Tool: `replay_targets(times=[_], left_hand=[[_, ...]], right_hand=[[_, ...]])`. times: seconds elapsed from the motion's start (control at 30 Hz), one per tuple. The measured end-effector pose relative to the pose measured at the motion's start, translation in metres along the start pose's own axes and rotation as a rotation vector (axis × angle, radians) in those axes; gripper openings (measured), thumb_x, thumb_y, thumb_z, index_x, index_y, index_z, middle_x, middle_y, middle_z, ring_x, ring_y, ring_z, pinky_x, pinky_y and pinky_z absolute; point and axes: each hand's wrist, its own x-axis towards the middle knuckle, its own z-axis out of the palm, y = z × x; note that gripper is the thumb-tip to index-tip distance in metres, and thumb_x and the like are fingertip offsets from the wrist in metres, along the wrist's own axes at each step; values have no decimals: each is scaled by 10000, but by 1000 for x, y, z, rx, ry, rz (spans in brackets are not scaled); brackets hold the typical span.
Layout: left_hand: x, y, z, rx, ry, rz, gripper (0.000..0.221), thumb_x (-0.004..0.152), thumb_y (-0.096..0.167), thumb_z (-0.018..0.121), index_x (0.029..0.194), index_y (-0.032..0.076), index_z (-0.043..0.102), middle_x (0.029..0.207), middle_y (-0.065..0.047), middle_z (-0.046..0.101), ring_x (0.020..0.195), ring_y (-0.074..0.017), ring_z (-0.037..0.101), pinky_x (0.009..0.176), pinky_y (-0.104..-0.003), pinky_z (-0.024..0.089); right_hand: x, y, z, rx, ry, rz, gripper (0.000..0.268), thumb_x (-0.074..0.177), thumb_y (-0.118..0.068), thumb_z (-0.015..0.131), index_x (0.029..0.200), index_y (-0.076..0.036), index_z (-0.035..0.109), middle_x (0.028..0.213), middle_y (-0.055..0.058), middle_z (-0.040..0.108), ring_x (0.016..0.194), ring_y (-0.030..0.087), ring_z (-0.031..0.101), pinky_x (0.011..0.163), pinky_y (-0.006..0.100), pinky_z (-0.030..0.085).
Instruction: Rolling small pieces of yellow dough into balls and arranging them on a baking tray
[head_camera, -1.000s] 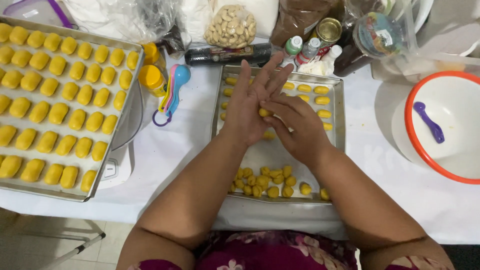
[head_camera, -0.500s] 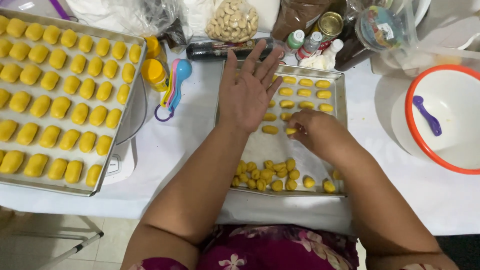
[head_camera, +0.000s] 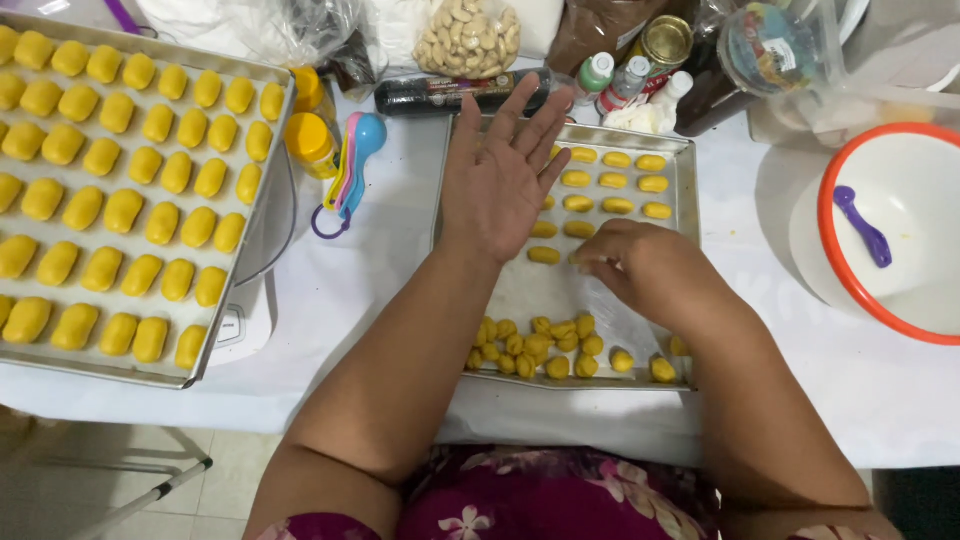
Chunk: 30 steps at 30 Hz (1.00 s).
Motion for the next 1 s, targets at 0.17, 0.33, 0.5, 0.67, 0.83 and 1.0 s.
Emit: replay_targets(times=[0.17,0.33,0.5,0.67,0.83,1.0], left_hand=[[-5,3,14,32,56,-25,777,942,606,428,1588,176,394,1643,-152,424,1584,-261,318,1170,-412,324],[-2,2,10,30,47,-18,738,973,614,411,1566,175,428,1628,-157,444,1584,-268,316,1224,-439,261],[-1,-2,5,49,-39,-26,730,976,619,462,1561,183,442,1638,-160,427,1597,-274,275,1218,-453,271],[-1,-9,8,80,-100,-196,774,977,634,459,1567,135,426,1522,-171,538,1316,-265,569,942,-395,502],[-10,-3,21,-23,-170,-216,792,997,640,385,1588,112,386,1605,-231,416,1553,-310,340,1238,-427,316],[-11,-1,25,-82,-132,-53,908,943,698,243,1667,151,227,1708,-236,260,1589,-330,259,1232,-459,278]], right_hand=[[-3,-38,-11,234,-567,44,412,843,-434,785,1216,-266,738,1141,-76,766,980,130,717,852,284,546],[5,-32,-12,252,-524,42,151,940,-290,679,1066,-266,760,1015,-76,781,884,118,707,805,281,533],[9,-30,-38,440,-113,-189,189,933,-244,712,1071,-141,788,1001,-11,821,867,122,771,756,265,588],[29,-47,-40,413,454,-474,95,977,-15,727,1070,-33,732,1217,174,707,1151,283,704,1025,382,563],[47,-25,4,164,492,-513,349,1089,15,510,1435,-20,546,1507,157,528,1423,367,523,1196,502,440],[35,-36,8,93,432,-620,528,1161,-130,537,1631,-33,318,1721,140,238,1625,325,296,1357,548,338]])
